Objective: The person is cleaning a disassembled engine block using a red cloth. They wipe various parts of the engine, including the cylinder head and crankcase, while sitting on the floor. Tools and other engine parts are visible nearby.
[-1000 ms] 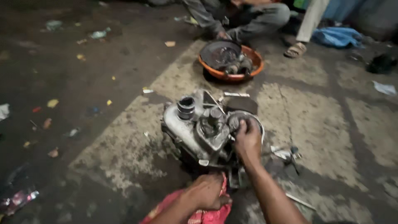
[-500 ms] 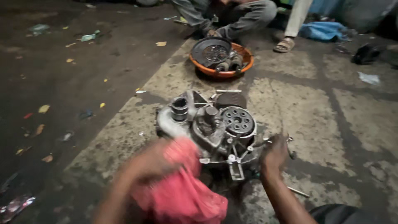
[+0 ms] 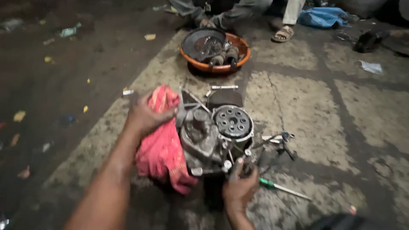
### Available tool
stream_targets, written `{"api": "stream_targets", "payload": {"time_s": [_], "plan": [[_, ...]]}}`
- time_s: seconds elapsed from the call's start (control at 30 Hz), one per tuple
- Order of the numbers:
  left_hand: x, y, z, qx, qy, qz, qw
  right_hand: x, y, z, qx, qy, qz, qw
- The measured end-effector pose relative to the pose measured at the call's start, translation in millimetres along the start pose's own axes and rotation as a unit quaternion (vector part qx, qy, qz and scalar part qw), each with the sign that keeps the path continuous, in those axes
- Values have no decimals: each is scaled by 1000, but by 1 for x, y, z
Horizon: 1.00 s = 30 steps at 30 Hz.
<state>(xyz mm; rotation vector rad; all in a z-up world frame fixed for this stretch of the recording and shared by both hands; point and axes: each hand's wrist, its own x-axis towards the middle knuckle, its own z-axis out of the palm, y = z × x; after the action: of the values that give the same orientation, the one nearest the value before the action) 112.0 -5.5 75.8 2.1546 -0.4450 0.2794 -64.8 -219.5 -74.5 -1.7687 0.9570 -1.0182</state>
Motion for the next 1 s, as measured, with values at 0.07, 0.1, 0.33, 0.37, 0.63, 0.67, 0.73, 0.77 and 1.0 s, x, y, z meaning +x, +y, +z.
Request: {"api": "stream_targets", "payload": {"time_s": [0.07,0.1,0.33,0.37,0.63,0.67,0.73,0.77,1.0], "plan": [[-7,11,3,17,21,-21,999,18,6,2,-63,18,-43,997],[-10,16,5,37,25,-28,999,34,11,4,-39,-9,-28,999],[-37,57,61,110,174,-45,978,207,18,67,-44,-185,-77,979],[-42,61,67,111,184,-58,975,222,13,78,-62,-208,-120,969],[-53,41,51,116,151,140,972,228,129,88,-102,-180,-78,975],[-62,38,45,114,131,197,965,206,156,80,-100,-193,-100,971],[-86,40,36,143,91,202,965,163,186,58,-68,-222,-38,972],[-95,44,35,157,72,203,964,142,188,49,-43,-238,-8,970],[-122,93,-79,408,142,122,894,113,113,18,-71,-200,-6,977]]}}
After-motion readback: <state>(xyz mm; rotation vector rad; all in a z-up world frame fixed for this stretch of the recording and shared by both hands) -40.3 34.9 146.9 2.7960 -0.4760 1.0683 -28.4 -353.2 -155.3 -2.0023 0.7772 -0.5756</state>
